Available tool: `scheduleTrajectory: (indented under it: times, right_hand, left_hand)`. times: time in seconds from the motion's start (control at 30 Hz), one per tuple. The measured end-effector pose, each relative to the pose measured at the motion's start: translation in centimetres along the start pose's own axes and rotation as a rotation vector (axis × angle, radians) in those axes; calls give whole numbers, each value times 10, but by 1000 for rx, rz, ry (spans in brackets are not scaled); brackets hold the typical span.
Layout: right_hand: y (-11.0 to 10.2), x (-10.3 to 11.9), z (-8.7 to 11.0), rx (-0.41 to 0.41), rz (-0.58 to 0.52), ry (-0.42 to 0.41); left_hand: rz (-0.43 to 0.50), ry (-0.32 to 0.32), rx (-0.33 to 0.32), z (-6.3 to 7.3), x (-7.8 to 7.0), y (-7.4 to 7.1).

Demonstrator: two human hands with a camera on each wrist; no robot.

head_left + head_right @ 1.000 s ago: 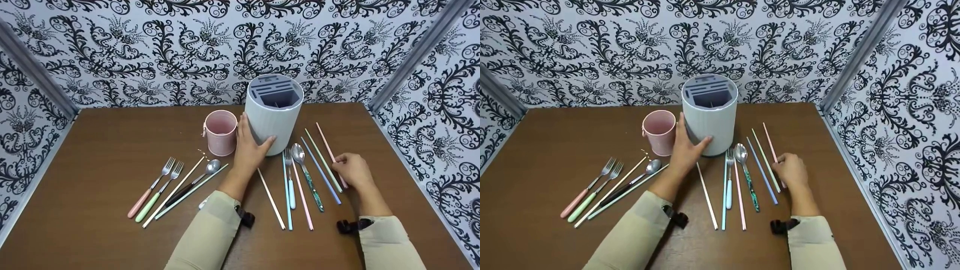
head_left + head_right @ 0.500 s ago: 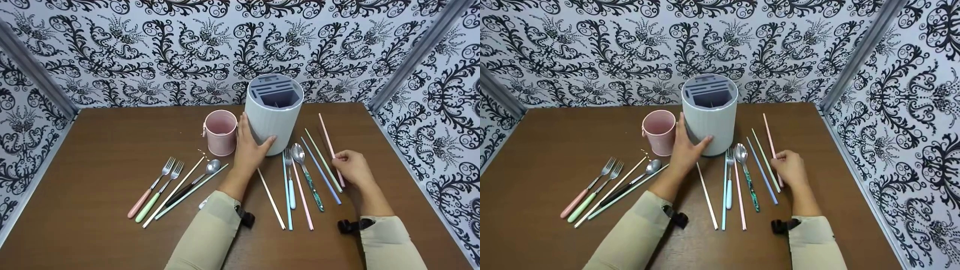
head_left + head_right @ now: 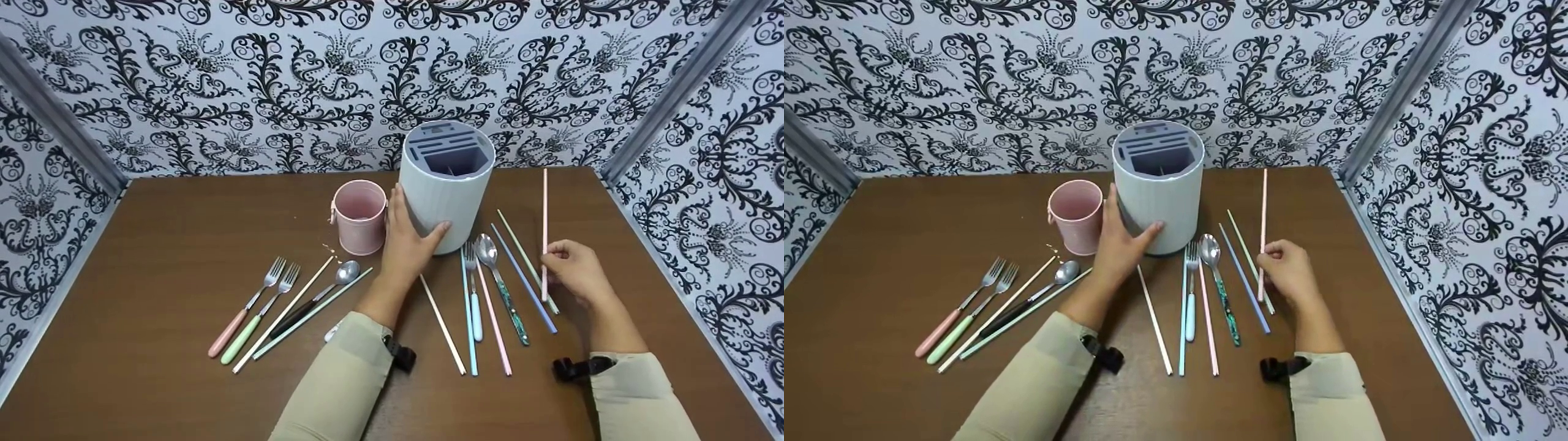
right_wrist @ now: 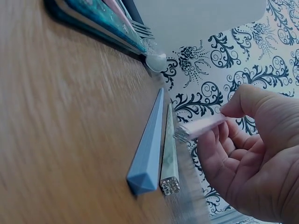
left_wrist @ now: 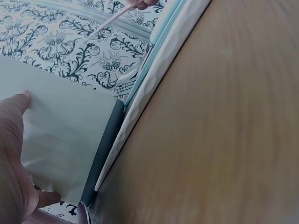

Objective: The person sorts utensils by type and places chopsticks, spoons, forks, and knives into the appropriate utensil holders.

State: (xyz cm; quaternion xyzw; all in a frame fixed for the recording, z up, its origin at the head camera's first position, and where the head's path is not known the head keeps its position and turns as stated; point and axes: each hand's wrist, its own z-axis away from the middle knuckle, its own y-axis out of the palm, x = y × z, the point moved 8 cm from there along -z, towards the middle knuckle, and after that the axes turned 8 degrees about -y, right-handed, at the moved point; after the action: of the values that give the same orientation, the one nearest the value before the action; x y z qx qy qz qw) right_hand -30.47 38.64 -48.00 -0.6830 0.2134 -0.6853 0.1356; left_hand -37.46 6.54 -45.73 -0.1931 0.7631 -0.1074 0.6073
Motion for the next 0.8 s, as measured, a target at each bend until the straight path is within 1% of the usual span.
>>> scheduleTrajectory:
  times: [0.13,0.33,0.43,0.67,0.8]
  right_hand:
    - [3,2,0,22,-75,5]
    - [4,7,0,34,-144,-10]
    - [3,9,0,10,-191,-16]
    - [0,12,-1,-83,-321,-22]
    - [-1,14,0,-110,-402,-36]
  left_hand:
    - [7,8,-4,0,1,0]
    - [13,19,-10,0,3,0]
    - [15,17,-14,-1,3,0]
    - [29,7,-16,0,0,0]
    - [29,27,-26,0,-5,-1]
